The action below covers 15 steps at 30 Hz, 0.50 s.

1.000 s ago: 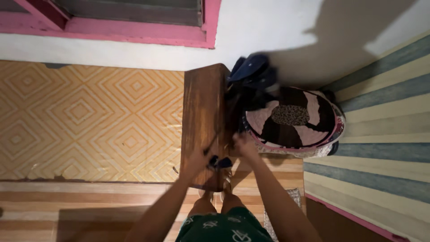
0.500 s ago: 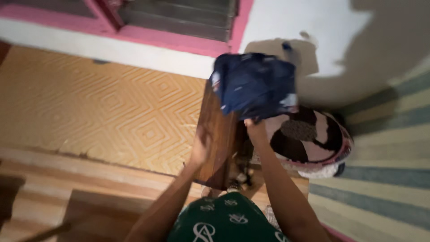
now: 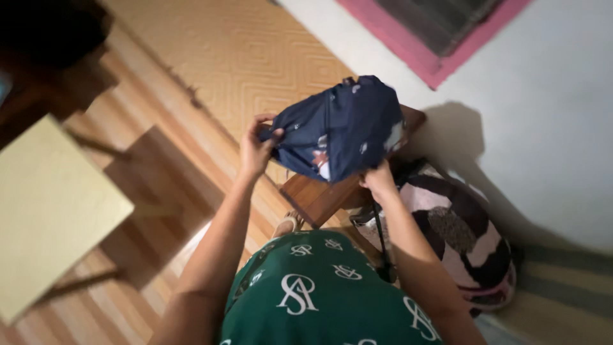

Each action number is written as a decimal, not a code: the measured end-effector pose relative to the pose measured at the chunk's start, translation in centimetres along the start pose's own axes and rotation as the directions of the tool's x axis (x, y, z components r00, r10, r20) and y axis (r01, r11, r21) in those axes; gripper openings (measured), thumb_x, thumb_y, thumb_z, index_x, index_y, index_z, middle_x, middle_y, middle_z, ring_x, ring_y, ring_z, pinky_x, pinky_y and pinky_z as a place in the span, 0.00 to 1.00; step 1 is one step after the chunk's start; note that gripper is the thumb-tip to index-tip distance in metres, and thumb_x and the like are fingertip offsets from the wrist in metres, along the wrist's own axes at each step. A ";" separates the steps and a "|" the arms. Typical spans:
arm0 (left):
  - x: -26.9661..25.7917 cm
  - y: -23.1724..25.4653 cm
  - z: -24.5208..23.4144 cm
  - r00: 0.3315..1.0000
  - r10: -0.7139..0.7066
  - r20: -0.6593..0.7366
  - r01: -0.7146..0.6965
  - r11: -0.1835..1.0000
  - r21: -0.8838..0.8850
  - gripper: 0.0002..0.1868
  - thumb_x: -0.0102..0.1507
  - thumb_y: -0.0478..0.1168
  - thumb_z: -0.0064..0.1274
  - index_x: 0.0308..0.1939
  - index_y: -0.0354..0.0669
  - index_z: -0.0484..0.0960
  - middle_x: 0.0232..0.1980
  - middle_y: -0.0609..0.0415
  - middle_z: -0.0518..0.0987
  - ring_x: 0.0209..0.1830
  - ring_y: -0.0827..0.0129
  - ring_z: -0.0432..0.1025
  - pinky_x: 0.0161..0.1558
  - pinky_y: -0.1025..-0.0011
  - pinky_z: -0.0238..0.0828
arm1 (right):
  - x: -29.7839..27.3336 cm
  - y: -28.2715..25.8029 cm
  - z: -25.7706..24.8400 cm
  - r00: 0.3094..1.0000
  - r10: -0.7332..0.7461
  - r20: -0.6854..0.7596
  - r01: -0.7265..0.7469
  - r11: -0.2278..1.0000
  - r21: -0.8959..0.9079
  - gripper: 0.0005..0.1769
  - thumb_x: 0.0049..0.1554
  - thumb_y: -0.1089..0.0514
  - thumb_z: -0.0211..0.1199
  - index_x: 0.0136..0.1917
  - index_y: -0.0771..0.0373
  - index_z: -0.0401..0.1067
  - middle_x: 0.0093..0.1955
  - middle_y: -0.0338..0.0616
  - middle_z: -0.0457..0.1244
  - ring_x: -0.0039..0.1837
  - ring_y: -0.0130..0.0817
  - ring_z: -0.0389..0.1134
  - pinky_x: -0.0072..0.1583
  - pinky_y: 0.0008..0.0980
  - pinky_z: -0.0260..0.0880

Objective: The person picks up a white plastic bottle, handles a hairbrush, places items into a plastic bag, and opens a blue umbrella.

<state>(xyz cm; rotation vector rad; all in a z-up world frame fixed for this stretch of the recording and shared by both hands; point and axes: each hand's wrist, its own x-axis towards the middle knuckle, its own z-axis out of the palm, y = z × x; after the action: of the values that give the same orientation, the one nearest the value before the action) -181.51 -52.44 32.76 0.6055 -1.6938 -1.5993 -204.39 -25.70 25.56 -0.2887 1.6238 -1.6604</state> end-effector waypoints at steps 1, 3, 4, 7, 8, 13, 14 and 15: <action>-1.6 -1.2 -1.7 0.998 -0.034 -0.059 0.035 0.999 0.024 0.18 0.68 0.27 0.62 0.61 0.37 0.78 0.45 0.50 0.78 0.42 0.73 0.74 0.47 0.74 0.73 | -0.5 0.3 -0.1 0.999 0.031 0.032 -0.029 0.997 -0.070 0.20 0.56 0.63 0.66 0.61 0.67 0.69 0.40 0.44 0.62 0.34 0.32 0.62 0.33 0.30 0.59; -4.0 -1.8 -3.6 0.964 -0.230 -0.137 0.254 0.946 0.201 0.27 0.61 0.27 0.62 0.63 0.39 0.75 0.50 0.46 0.74 0.39 0.66 0.73 0.42 0.67 0.74 | -1.8 0.2 1.3 0.999 0.007 0.050 0.004 0.977 -0.214 0.20 0.55 0.63 0.65 0.61 0.67 0.69 0.42 0.45 0.65 0.36 0.34 0.64 0.34 0.32 0.62; -4.6 -1.3 -4.2 0.931 -0.317 -0.181 0.357 0.893 0.273 0.31 0.57 0.28 0.62 0.64 0.40 0.73 0.53 0.44 0.72 0.38 0.63 0.73 0.39 0.64 0.75 | -2.5 0.1 2.5 0.997 -0.063 0.045 0.073 0.955 -0.286 0.22 0.55 0.62 0.67 0.62 0.64 0.69 0.44 0.46 0.67 0.37 0.37 0.66 0.36 0.34 0.64; -6.9 3.7 -4.8 0.995 -0.091 0.042 0.063 0.897 0.438 0.39 0.53 0.30 0.66 0.67 0.37 0.67 0.63 0.38 0.73 0.60 0.54 0.70 0.55 0.59 0.72 | -3.8 -0.9 4.9 0.891 -0.423 0.163 0.429 0.669 -0.607 0.21 0.52 0.63 0.70 0.58 0.66 0.71 0.48 0.60 0.70 0.48 0.55 0.70 0.47 0.45 0.70; -7.3 5.9 -4.2 0.998 0.053 0.036 -0.064 0.878 0.474 0.37 0.57 0.32 0.65 0.68 0.38 0.68 0.65 0.37 0.72 0.64 0.50 0.69 0.61 0.57 0.70 | -4.2 -1.2 5.5 0.804 -0.541 0.247 0.538 0.484 -0.690 0.19 0.51 0.64 0.71 0.56 0.68 0.73 0.49 0.66 0.70 0.53 0.63 0.71 0.51 0.48 0.72; -6.6 12.6 1.7 0.994 0.107 -0.030 -0.062 0.759 0.648 0.29 0.62 0.42 0.69 0.63 0.39 0.74 0.57 0.41 0.78 0.61 0.46 0.72 0.62 0.58 0.68 | -7.5 -2.1 8.8 0.903 -0.375 0.212 0.358 0.379 -0.853 0.23 0.48 0.64 0.68 0.56 0.73 0.71 0.49 0.71 0.68 0.56 0.66 0.69 0.59 0.53 0.69; -6.4 12.4 2.1 0.998 0.012 -0.060 0.034 0.710 0.703 0.28 0.62 0.45 0.69 0.61 0.40 0.77 0.53 0.42 0.80 0.58 0.47 0.73 0.59 0.58 0.69 | -7.9 -2.5 9.0 0.915 -0.357 0.190 0.330 0.386 -0.861 0.25 0.48 0.62 0.69 0.57 0.75 0.70 0.49 0.72 0.67 0.55 0.67 0.69 0.58 0.53 0.70; -6.5 11.8 1.9 0.997 0.054 -0.047 -0.018 0.830 0.557 0.24 0.62 0.41 0.67 0.59 0.39 0.78 0.52 0.44 0.81 0.57 0.51 0.74 0.59 0.61 0.70 | -8.1 -3.1 8.9 0.891 -0.401 0.212 0.378 0.399 -0.835 0.29 0.46 0.63 0.68 0.61 0.76 0.68 0.50 0.72 0.67 0.56 0.67 0.68 0.58 0.52 0.70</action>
<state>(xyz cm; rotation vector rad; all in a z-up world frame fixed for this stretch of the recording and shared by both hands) -177.17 -44.89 43.23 0.8870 -2.1212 -1.0271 -194.32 -27.37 32.63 -1.2636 2.4579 -0.9443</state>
